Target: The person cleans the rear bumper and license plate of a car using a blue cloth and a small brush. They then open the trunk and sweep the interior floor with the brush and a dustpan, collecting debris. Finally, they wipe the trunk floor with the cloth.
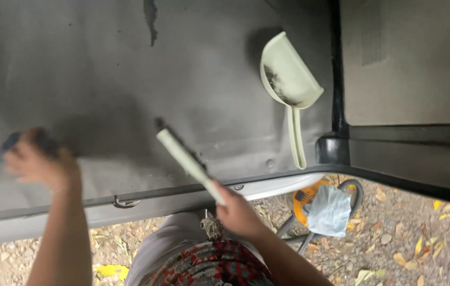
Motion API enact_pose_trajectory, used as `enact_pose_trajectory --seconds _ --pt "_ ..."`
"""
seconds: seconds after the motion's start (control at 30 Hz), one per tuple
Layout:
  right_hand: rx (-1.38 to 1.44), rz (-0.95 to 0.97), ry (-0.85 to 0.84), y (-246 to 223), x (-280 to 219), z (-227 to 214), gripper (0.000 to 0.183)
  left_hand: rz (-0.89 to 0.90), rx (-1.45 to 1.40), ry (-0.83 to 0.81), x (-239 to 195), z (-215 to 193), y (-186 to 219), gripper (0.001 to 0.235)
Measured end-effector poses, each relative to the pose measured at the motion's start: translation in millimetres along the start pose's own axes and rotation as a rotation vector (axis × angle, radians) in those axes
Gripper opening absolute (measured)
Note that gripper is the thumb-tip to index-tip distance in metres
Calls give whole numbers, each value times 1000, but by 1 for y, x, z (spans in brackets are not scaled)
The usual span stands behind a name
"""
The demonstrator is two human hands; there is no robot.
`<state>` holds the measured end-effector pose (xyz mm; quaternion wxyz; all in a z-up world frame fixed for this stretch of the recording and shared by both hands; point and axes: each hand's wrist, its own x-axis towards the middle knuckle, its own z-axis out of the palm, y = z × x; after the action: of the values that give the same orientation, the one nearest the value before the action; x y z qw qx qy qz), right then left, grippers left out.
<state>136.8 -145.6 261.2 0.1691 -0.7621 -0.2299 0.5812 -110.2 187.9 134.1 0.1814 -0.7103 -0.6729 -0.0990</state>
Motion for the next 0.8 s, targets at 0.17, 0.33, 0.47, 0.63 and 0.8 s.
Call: enact_pose_trajectory --seconds 0.17,0.33,0.47,0.63,0.8 --pt "-353 46 244 103 -2 -18 76 252 -560 -82 -41 -30 126 54" --pt "-55 80 151 163 -74 -44 60 319 -539 -1207 -65 -114 244 52" --pt "-27 301 187 213 -144 -93 64 504 -316 -1545 -102 -163 320 57" --pt "89 151 440 256 -195 -154 39 264 -792 -2047 -217 -133 411 33" --pt "-9 325 667 257 -196 -206 56 -239 -581 -2185 -304 -118 465 58"
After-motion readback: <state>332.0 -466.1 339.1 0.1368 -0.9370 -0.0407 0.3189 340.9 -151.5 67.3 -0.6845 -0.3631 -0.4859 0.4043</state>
